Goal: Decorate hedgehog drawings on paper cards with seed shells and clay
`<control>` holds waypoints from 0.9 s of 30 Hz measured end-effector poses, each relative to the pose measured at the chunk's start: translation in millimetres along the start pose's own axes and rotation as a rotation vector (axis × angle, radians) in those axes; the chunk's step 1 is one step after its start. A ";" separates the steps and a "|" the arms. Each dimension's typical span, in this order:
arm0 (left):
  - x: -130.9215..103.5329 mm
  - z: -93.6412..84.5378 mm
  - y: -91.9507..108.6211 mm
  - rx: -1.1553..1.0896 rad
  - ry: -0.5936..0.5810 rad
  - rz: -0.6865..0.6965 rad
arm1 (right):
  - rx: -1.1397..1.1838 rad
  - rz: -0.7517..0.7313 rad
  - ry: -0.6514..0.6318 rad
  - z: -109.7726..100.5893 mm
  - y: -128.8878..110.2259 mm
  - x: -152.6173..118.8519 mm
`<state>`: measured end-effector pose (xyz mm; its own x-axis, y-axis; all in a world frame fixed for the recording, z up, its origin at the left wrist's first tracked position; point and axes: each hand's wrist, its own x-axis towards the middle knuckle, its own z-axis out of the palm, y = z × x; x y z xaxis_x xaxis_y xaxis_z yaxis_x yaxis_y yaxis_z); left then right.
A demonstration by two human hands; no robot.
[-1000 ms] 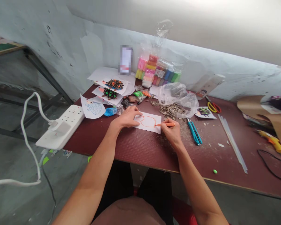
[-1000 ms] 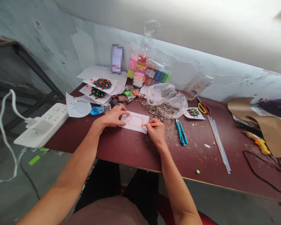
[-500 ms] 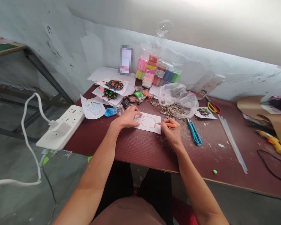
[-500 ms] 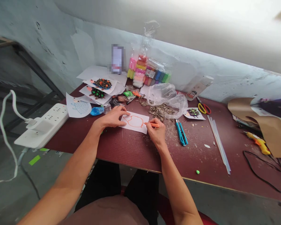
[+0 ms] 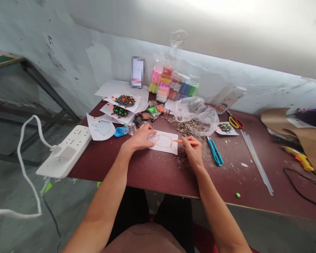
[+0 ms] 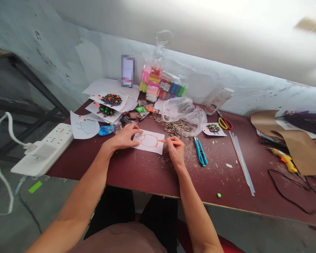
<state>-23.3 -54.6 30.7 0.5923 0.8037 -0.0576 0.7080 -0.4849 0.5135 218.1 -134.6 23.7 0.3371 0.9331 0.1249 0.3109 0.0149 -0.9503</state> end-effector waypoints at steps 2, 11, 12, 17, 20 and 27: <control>-1.3 0.1 0.1 0.002 -0.001 0.011 | -0.007 -0.004 0.012 -0.1 0.4 0.0; 2.3 10.2 -6.1 -0.023 0.110 0.011 | -0.165 -0.259 0.032 1.8 10.1 -2.0; 3.9 12.7 -6.8 -0.020 0.133 0.002 | -0.206 -0.318 0.028 1.5 11.7 -2.1; 9.3 21.8 -9.6 -0.033 0.254 0.000 | -0.342 -0.416 0.001 -1.0 20.5 -0.5; 11.8 21.8 -11.8 -0.102 0.350 0.004 | -0.403 -0.413 0.024 -1.9 27.1 2.2; 15.8 17.6 -17.7 -0.205 0.575 -0.065 | -0.537 -0.288 0.076 -3.0 33.1 5.8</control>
<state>-19.6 -39.4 5.7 0.2074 0.9147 0.3469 0.6134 -0.3978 0.6823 233.0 -129.8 -6.2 0.2297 0.8900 0.3940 0.7966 0.0607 -0.6015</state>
